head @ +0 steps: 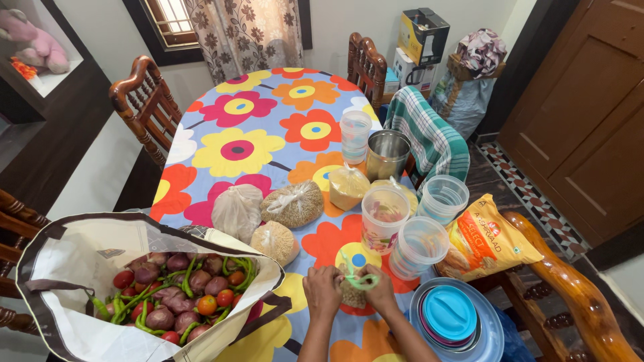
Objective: The person unpacks various dry food items from plastic bags and transfers them into clear plastic containers on a dining table. They seal each container with a colored lid and arrange them on the table.
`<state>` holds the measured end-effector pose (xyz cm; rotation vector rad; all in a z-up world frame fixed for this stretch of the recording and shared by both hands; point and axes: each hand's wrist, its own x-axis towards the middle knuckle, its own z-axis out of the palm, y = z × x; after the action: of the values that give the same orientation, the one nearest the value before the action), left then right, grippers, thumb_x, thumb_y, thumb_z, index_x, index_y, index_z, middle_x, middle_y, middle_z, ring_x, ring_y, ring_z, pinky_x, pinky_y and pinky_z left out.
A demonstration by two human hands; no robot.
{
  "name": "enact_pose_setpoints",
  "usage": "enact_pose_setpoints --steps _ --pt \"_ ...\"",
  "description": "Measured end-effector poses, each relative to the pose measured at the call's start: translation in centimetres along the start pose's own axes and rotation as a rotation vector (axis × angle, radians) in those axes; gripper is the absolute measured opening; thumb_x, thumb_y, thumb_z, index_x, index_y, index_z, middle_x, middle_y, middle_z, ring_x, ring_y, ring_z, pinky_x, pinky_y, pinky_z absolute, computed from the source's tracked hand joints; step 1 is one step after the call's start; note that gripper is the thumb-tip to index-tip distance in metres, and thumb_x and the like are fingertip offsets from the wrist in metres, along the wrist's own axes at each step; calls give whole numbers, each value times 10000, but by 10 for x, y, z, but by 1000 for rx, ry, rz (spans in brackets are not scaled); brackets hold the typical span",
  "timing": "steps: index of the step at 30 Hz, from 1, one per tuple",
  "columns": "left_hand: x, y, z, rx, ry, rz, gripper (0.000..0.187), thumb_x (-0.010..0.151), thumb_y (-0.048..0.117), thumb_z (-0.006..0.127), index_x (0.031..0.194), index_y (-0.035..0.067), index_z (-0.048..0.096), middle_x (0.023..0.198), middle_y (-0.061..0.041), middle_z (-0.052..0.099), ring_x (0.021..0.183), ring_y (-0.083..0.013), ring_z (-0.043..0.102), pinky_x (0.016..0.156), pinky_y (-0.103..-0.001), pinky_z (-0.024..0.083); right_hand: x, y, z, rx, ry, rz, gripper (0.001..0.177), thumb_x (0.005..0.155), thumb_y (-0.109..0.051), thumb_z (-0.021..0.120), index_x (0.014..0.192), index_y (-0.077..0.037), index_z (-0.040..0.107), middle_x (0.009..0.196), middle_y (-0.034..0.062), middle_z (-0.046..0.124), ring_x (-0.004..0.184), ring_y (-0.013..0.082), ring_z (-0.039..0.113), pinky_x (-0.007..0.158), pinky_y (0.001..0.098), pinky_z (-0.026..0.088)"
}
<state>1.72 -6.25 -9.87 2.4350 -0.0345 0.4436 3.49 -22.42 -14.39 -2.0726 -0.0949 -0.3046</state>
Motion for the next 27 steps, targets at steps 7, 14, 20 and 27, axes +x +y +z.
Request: enact_pose_setpoints --steps 7,14,20,27 --pt "9 3 3 5 -58 91 98 794 165 784 811 116 701 846 -31 706 933 -276 589 812 -443 401 14 -45 -23 -311 -239 -179 108 804 -168 777 863 -77 762 859 131 700 841 335 670 742 444 519" --pt "14 -16 10 55 -48 -3 103 843 202 762 816 131 691 874 -31 709 927 -277 593 822 -452 405 15 3 -12 -163 -47 -83 105 788 -139 751 827 -44 732 818 127 726 764 292 708 708 404 543" --pt "17 -34 5 43 79 -83 75 864 199 715 915 145 725 930 -29 727 950 -304 600 818 -473 418 19 51 -12 13 56 101 190 865 -199 736 855 -19 677 733 114 699 686 228 693 652 366 526" --pt "20 0 -17 165 -330 -54 259 840 404 758 980 187 777 945 -47 709 1023 -272 592 880 -480 435 20 -3 -21 9 -48 153 285 863 -224 687 1105 -84 635 687 104 651 641 258 653 624 388 492"
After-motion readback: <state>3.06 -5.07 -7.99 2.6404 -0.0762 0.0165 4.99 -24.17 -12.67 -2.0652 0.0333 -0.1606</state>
